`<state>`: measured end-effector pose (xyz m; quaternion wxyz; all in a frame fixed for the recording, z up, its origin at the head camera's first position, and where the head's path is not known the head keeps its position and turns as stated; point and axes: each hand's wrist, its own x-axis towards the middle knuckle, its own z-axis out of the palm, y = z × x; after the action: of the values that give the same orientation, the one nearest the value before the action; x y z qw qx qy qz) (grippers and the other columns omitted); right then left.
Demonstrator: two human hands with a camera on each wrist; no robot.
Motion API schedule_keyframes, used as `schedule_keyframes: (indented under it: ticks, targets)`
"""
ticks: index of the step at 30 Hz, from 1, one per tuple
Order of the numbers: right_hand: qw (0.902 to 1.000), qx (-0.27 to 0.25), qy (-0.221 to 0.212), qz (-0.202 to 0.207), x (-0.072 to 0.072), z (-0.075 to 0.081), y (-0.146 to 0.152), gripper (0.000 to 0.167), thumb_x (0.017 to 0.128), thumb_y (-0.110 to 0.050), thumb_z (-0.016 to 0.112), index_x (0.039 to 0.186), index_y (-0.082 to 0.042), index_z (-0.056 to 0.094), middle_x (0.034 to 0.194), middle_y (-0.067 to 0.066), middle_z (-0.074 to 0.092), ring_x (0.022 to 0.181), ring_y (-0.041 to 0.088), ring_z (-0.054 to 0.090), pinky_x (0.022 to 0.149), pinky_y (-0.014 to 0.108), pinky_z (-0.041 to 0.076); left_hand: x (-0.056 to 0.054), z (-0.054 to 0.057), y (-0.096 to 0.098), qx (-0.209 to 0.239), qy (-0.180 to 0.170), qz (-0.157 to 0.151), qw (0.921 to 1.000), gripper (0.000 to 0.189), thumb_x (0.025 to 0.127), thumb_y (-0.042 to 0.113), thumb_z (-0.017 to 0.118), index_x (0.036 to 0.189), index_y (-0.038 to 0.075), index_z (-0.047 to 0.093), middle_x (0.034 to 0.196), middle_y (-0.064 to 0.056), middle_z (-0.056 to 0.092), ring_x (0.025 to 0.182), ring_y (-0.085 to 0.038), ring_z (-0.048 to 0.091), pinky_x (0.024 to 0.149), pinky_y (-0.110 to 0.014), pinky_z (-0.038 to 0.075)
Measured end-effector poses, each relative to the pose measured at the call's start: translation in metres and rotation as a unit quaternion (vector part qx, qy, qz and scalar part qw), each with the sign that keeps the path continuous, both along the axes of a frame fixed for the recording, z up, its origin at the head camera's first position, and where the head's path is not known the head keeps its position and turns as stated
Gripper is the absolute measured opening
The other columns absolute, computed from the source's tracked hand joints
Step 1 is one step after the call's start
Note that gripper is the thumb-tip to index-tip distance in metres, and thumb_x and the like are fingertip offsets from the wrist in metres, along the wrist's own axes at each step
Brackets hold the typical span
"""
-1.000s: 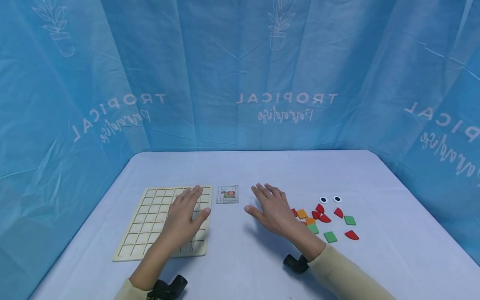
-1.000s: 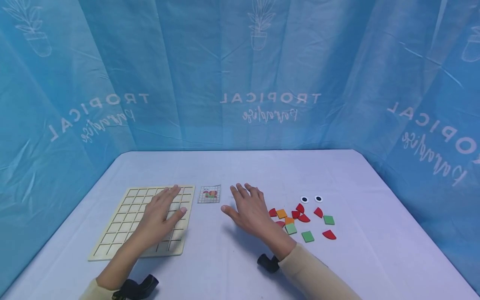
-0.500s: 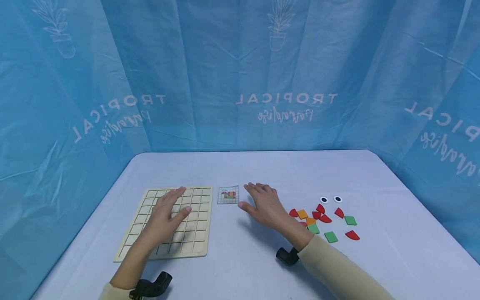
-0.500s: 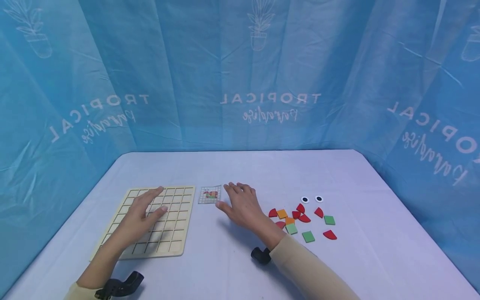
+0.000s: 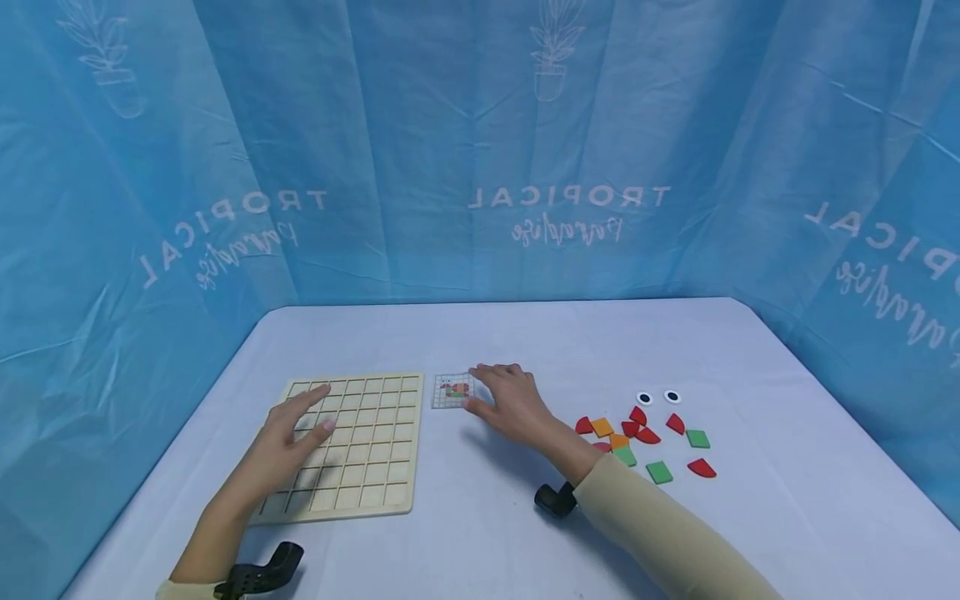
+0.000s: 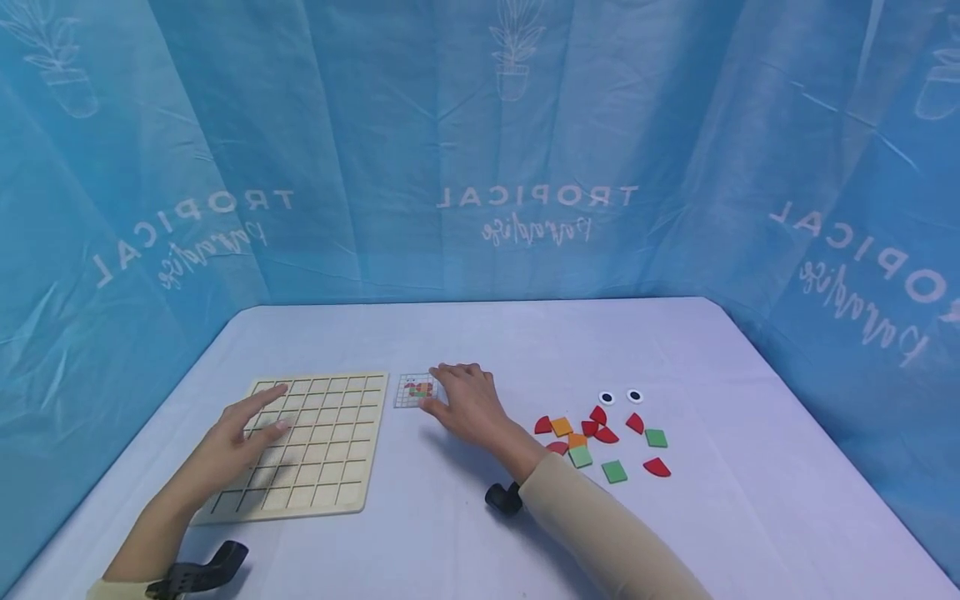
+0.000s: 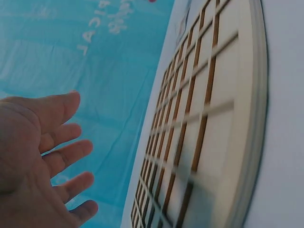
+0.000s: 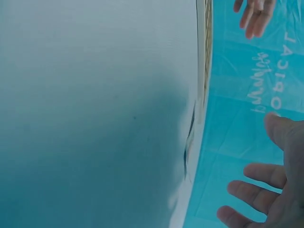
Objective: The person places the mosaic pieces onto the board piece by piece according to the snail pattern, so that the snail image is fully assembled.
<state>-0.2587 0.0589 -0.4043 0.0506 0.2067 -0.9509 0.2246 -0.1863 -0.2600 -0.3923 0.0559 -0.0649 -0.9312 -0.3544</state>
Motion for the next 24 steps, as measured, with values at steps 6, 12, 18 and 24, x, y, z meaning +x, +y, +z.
schedule_keyframes:
  ticks: [6, 12, 18, 24]
  targets:
    - [0.9998, -0.010, -0.018, -0.002, -0.009, -0.003, -0.007, 0.053, 0.089, -0.044, 0.059, 0.136, -0.020, 0.051, 0.142, 0.003, 0.051, 0.128, 0.029, 0.044, 0.104, 0.049, 0.035, 0.005, -0.002, -0.020, 0.023, -0.028, -0.002, 0.9993, 0.061, 0.096, 0.033, 0.052, 0.148, 0.009, 0.030, 0.152, -0.028, 0.020, 0.139, -0.053, 0.012, 0.097, -0.077, 0.022]
    - [0.9992, -0.017, -0.036, 0.004, -0.015, -0.005, -0.013, 0.051, 0.089, -0.040, 0.061, 0.135, -0.020, 0.053, 0.141, 0.003, 0.052, 0.128, 0.030, 0.044, 0.103, 0.050, 0.035, 0.002, -0.007, -0.040, 0.041, -0.036, -0.020, 0.9983, 0.062, 0.095, 0.027, 0.054, 0.147, 0.004, 0.028, 0.152, -0.030, 0.018, 0.139, -0.054, 0.009, 0.100, -0.076, 0.016]
    - [0.9985, -0.029, -0.047, 0.007, -0.020, -0.007, -0.017, 0.046, 0.090, -0.037, 0.061, 0.132, -0.020, 0.056, 0.138, 0.002, 0.055, 0.124, 0.031, 0.046, 0.100, 0.050, 0.036, 0.000, -0.012, -0.059, 0.037, -0.075, -0.023, 0.9962, 0.065, 0.094, 0.030, 0.055, 0.148, 0.006, 0.027, 0.152, -0.031, 0.016, 0.138, -0.056, 0.008, 0.097, -0.077, 0.015]
    - [0.9980, -0.028, -0.056, -0.003, -0.026, -0.009, -0.019, 0.045, 0.089, -0.039, 0.062, 0.130, -0.022, 0.058, 0.134, 0.002, 0.058, 0.119, 0.031, 0.047, 0.099, 0.049, 0.037, -0.006, -0.015, -0.074, 0.072, -0.078, -0.042, 0.9935, 0.065, 0.093, 0.027, 0.058, 0.145, 0.000, 0.030, 0.151, -0.031, 0.018, 0.138, -0.055, 0.007, 0.098, -0.077, 0.014]
